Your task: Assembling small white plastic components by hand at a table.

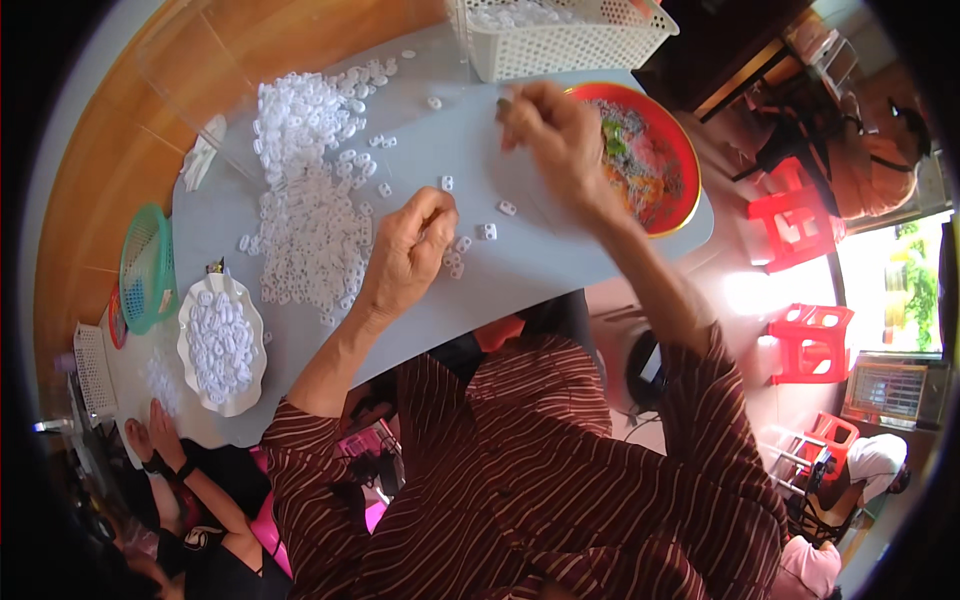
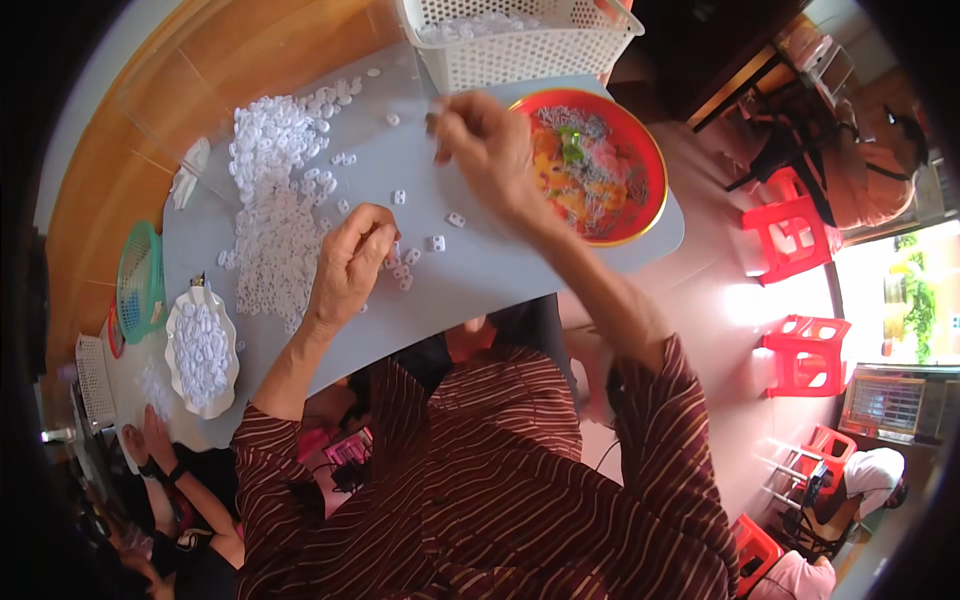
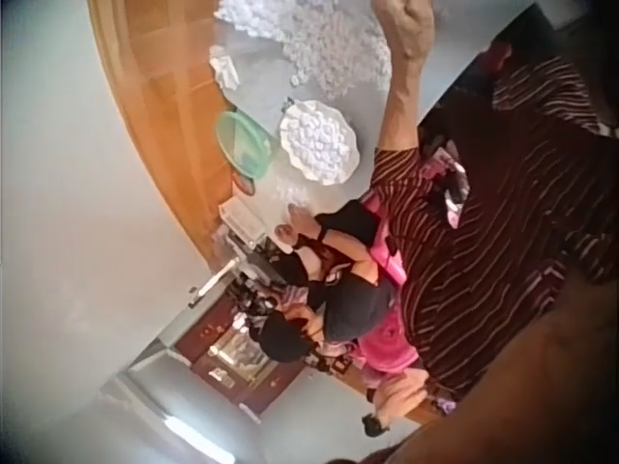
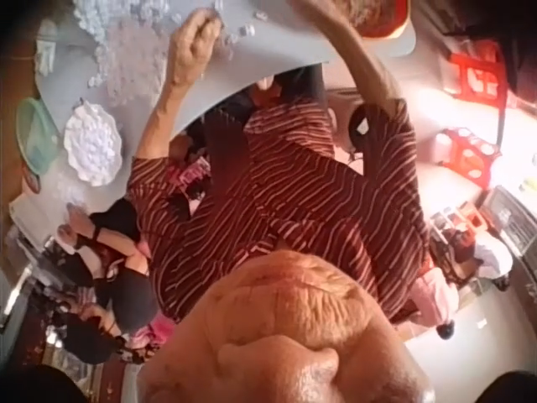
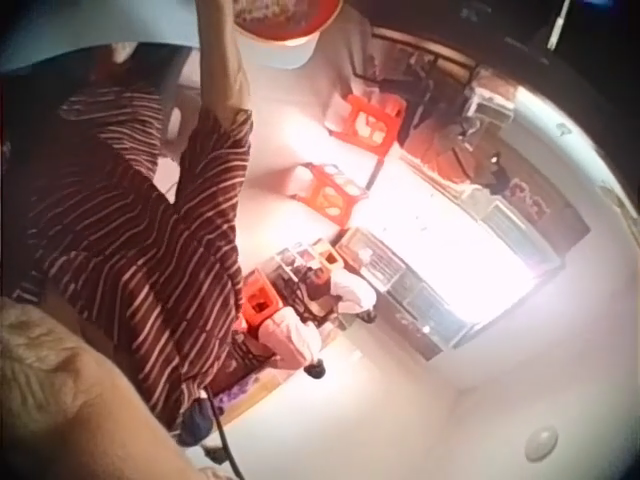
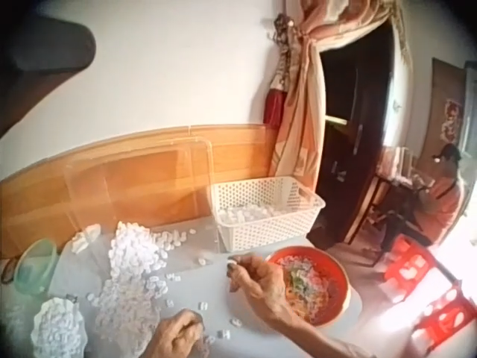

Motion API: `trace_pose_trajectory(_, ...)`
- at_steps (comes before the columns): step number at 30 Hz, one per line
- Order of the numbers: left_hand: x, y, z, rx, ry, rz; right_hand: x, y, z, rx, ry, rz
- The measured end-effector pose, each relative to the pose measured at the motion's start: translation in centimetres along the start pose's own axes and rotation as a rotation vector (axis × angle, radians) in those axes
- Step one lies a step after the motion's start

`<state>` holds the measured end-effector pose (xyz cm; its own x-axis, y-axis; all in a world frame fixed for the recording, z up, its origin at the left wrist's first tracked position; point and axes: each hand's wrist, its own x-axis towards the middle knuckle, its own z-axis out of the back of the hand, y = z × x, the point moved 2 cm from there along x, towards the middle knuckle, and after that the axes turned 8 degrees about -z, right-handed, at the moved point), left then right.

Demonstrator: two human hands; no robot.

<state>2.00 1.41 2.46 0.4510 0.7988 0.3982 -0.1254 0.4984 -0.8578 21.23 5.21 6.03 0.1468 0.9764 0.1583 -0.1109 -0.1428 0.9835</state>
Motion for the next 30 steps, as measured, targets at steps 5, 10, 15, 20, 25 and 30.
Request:
trace_pose_trajectory(5, 1.7, -0.9, 2.5, -0.026, -0.115, 0.027, 12.5, 1.4, 5.5, 0.068, -0.23, 0.123)
trace_pose_trajectory(10, 0.8, 2.3, 6.3, -0.132, -0.436, 0.131, 10.6, 1.4, 0.6, 0.13, 0.095, 0.133)
trace_pose_trajectory(15, 0.4, 4.6, 7.7, -0.363, -0.563, 0.023, 7.6, -2.4, -6.5, -0.387, 0.287, 0.265)
trace_pose_trajectory(20, 0.5, 5.5, 8.4, -0.271, -0.6, -0.002, 6.7, -4.0, -12.2, -0.546, 0.352, 0.473)
trace_pose_trajectory(25, 0.3, 6.7, 8.8, -0.244, -0.629, 0.047, 4.7, -4.2, -14.4, -0.591, 0.469, 0.603)
trace_pose_trajectory(30, 1.1, 5.7, 8.1, -0.226, -0.601, 0.069, 6.7, -4.1, -10.2, -0.641, 0.561, 0.52)
